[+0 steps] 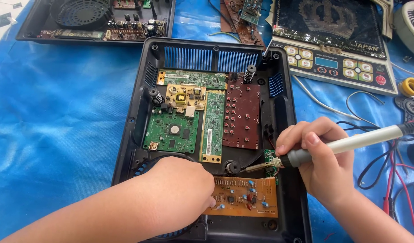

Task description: The person uses a soldering iron to work on a circuit board inside a disassembled appliance. They hold the board steady with one hand while applying the soldering iron to various points on the board with the other hand.

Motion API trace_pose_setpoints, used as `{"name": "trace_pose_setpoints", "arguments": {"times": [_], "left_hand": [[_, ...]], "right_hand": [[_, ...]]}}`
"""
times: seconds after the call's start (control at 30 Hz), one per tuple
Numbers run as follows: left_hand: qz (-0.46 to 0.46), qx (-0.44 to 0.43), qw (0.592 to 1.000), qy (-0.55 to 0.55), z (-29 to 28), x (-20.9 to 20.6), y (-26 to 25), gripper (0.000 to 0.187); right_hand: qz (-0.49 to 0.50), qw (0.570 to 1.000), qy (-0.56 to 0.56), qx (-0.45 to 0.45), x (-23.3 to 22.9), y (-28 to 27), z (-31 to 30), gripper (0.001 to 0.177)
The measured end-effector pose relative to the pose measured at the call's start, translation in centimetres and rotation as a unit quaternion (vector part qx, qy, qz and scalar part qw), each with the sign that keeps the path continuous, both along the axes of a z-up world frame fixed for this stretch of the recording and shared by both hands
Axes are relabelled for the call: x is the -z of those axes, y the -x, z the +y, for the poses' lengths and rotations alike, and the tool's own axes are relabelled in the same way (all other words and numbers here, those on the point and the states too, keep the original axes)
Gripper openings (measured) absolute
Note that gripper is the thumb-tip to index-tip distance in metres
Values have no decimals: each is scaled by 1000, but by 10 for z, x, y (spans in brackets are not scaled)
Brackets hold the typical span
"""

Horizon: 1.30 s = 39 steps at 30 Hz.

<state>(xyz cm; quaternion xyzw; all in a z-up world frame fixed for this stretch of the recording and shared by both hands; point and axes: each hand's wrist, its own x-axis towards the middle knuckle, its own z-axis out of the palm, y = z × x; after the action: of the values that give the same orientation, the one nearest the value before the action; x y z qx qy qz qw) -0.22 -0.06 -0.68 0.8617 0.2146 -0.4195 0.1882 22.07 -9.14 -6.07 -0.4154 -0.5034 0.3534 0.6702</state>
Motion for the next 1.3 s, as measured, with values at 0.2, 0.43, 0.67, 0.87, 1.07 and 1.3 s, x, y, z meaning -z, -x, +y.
{"name": "trace_pose_setpoints", "arguments": {"times": [0.2, 0.43, 0.67, 0.87, 1.07, 1.3], "left_hand": [[-1, -5, 1000, 6, 0, -5, -1, 46], [5, 9, 1000, 9, 2, -5, -1, 35], [0, -11, 1000, 13, 1, -4, -1, 44], [-4, -15, 1000, 14, 1, -1, -1, 43], [0, -15, 1000, 16, 2, -1, -2, 46], [-25, -8, 999, 25, 4, -3, 2, 48]], "right_hand": [[-8, 1000, -13, -7, 1, -1, 1, 24], [2, 1000, -21, -5, 3, -4, 2, 27], [-36, 999, -12, 1, 7, -6, -2, 28], [-50, 999, -14, 0, 8, -6, -1, 28], [-52, 998, -20, 4, 9, -6, -1, 28], [-45, 999, -18, 4, 9, -5, -1, 29]]}}
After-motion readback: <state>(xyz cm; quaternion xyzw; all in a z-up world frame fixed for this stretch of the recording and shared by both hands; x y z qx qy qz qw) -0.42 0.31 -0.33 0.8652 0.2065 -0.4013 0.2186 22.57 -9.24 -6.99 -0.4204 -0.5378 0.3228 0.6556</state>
